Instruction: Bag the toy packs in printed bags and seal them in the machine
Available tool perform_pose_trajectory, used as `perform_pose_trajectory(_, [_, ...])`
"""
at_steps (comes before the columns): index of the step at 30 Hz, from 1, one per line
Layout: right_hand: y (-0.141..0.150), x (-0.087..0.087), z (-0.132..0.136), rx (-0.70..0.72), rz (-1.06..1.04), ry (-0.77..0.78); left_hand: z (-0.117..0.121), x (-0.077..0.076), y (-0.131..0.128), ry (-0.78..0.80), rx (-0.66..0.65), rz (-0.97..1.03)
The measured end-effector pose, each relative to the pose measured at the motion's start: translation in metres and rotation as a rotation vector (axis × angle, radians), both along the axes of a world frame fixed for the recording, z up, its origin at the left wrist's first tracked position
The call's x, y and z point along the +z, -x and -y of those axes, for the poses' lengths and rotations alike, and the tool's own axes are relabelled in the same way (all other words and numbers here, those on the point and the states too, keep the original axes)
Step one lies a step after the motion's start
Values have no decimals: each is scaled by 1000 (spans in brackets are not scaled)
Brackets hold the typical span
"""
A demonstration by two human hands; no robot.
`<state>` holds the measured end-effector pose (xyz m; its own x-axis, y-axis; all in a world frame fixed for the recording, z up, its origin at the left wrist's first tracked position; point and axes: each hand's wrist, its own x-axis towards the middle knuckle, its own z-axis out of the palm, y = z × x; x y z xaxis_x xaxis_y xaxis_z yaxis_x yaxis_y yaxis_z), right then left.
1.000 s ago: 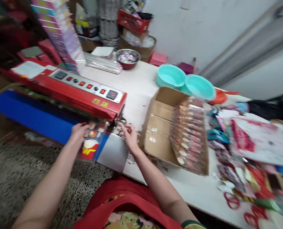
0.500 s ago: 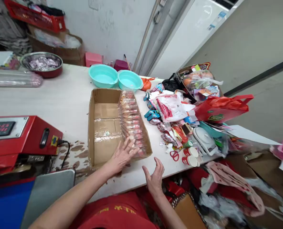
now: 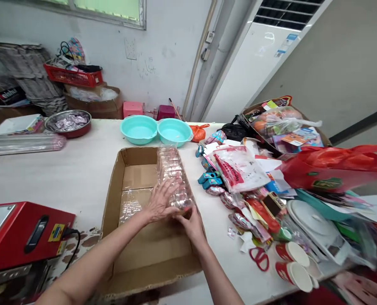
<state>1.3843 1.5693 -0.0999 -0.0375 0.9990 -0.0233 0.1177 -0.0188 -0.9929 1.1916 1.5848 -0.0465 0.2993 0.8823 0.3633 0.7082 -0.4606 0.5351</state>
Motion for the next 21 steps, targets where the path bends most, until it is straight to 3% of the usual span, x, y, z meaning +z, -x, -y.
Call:
perform_pose_trajectory(3, [3,-1,-13,58,-71,106,-50,9,32,-73,279,407])
perform_pose_trajectory(5, [1,-3,-10,81,-141,157,-103,15,52,27,445,724])
perform_pose_trajectory(8, [-4,-10,-2,77,-251,209,-184,15,72,278,416,1007])
perform_pose_trajectory(10, [-7,-15,2,61,-265,214,-218,5,75,432,320,1066])
perform_pose_trajectory(12, [-10,-21,4,39,-232,210,-231,-13,73,565,243,1090])
perform_pose_trajectory(15, [-10,-31,0,5,-244,241,-226,-47,66,724,211,1190])
perform_pose_trajectory(19, [6,-41,-21,-6,-379,385,-223,-83,53,761,360,1273])
perform_pose_trajectory(21, [19,-39,-36,30,-328,345,-227,-93,48,734,422,1249])
